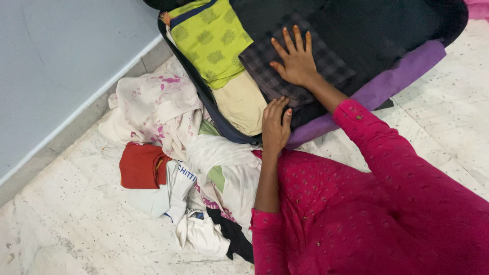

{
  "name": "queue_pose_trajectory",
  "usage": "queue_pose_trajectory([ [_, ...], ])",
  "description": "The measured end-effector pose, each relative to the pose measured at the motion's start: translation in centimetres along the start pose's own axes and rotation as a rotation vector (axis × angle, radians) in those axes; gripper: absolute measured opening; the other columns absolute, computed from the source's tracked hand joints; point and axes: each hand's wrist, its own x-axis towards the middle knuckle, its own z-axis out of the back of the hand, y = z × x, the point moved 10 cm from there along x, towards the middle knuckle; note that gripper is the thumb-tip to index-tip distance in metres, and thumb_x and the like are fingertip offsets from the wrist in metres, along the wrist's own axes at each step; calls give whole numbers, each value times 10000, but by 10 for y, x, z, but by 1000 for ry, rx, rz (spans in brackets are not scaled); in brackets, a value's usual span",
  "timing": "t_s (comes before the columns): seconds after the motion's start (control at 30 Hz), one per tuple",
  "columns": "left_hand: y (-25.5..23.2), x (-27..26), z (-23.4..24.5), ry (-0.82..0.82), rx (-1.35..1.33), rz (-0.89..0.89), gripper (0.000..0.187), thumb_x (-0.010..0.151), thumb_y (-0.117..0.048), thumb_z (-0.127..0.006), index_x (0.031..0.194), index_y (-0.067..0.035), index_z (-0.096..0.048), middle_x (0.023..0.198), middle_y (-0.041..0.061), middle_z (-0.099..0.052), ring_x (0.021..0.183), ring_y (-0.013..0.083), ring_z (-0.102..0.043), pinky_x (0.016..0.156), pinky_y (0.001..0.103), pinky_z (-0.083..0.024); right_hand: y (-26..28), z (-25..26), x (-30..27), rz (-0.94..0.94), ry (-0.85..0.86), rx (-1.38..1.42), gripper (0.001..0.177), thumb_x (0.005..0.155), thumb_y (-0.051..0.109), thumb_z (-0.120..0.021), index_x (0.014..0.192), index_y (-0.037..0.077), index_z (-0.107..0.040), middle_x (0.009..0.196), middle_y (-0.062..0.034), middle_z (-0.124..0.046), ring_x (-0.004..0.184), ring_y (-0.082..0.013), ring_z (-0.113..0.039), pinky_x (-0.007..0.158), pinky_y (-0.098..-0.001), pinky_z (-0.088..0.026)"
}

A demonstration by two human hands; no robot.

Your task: The person picks up clothing items from a pile on the floor, folds them by hand, and places them into an open suitcase.

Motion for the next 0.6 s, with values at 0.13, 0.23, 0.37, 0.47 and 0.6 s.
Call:
queue_pose_trajectory([
  [0.13,-5,1,4,-34,4,-45,380,1054,-287,-560,1320,-29,-646,1400,173,-636,1366,385,-522,1175,461,-390,12,4,-29,88,-1,-17,677,1067,599,-377,1622,211,-392,1728,-199,-118,1573,-462,27,1203,-696,29],
  [0.23,-7,1,5,-53,9,-64,421,1051,-318,-567,1334,-12,-624,1412,194,-614,1347,389,-525,1162,467,-394,22,4,-55,122,84,-15,590,1049,546,-406,1559,255,-465,1721,-146,-174,1572,-439,-6,1209,-666,17],
  [0.37,-8,-1,7,-85,10,-85,504,1046,-372,-576,1391,-4,-567,1445,222,-570,1331,399,-529,1146,477,-399,34,13,-93,171,128,26,520,1040,511,-444,1492,270,-532,1697,-87,-276,1587,-381,-92,1244,-619,-40],
  [0.47,-10,-2,7,-101,36,-115,548,1039,-386,-596,1427,-4,-533,1469,229,-546,1358,405,-515,1163,491,-388,46,23,-123,179,49,81,519,1058,440,-443,1500,195,-562,1674,-94,-352,1578,-367,-177,1248,-620,-100],
  [0.6,-15,-5,8,-109,48,-162,592,1006,-390,-664,1453,-24,-532,1515,205,-537,1422,391,-493,1213,498,-376,51,33,-162,180,-76,185,501,1077,289,-483,1519,66,-556,1634,-144,-406,1519,-391,-346,1239,-589,-195],
])
